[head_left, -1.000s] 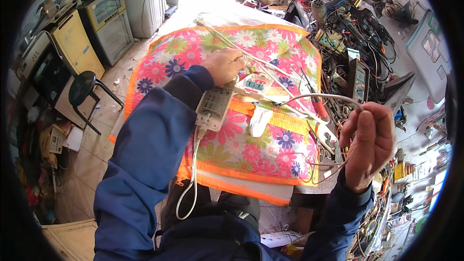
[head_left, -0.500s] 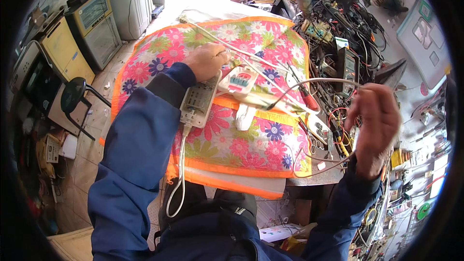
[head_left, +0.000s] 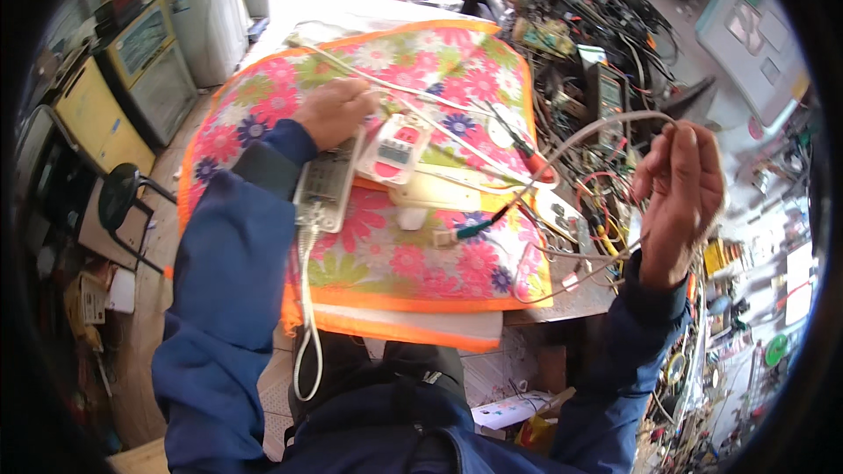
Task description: The person disassembles a white power strip, uses a multimeter to test the internal circuit board, and manipulates the power cord with pliers. The person then reassembles the power strip casing.
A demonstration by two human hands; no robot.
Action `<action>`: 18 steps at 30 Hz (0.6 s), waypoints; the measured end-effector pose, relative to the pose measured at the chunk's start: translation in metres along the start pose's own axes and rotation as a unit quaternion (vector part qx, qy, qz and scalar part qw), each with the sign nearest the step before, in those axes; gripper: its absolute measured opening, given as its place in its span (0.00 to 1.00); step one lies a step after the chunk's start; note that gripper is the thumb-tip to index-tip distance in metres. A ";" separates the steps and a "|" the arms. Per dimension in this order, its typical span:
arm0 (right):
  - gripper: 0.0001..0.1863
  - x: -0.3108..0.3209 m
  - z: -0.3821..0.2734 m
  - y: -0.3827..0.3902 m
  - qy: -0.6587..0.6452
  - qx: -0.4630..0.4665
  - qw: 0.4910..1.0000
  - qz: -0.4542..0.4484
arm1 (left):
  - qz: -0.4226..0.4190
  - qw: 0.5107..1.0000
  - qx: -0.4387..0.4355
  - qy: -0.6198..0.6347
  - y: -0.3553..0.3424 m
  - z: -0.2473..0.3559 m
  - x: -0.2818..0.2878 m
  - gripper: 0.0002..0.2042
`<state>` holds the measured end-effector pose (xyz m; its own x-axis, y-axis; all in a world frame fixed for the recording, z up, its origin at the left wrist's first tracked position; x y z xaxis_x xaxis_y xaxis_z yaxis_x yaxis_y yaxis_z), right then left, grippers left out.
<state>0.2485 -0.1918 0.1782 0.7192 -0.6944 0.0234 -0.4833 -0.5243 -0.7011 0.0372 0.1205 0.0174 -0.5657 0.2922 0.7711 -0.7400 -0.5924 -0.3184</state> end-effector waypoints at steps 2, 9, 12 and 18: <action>0.12 0.011 0.007 -0.004 0.039 -0.009 0.999 0.013 | 0.040 0.997 -0.062 -0.010 0.006 -0.007 0.000 0.15; 0.10 0.077 0.074 0.021 0.319 -0.158 0.930 -0.093 | 0.004 0.996 0.025 0.085 0.005 0.002 0.001 0.15; 0.14 0.091 0.115 0.040 0.405 -0.143 0.878 -0.214 | 0.000 0.996 0.023 0.087 0.003 0.001 -0.002 0.16; 0.29 0.090 0.152 0.067 0.470 -0.071 0.809 -0.346 | -0.005 0.996 0.028 0.087 0.005 0.003 0.000 0.17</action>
<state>0.3571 -0.2144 0.0251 0.1781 -0.2438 0.9533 -0.2286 -0.9526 -0.2009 0.0351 0.1154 0.0175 -0.6171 0.4209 0.6649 -0.7267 -0.6290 -0.2763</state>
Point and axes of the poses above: each hand's wrist, its own y-axis away from the middle knuckle, its own x-axis out of the back of the hand, z = x × y, the point moved 7 cm from there along -y, towards the middle knuckle, and after that the axes turned 3 degrees about -y, right-handed, at the moved point
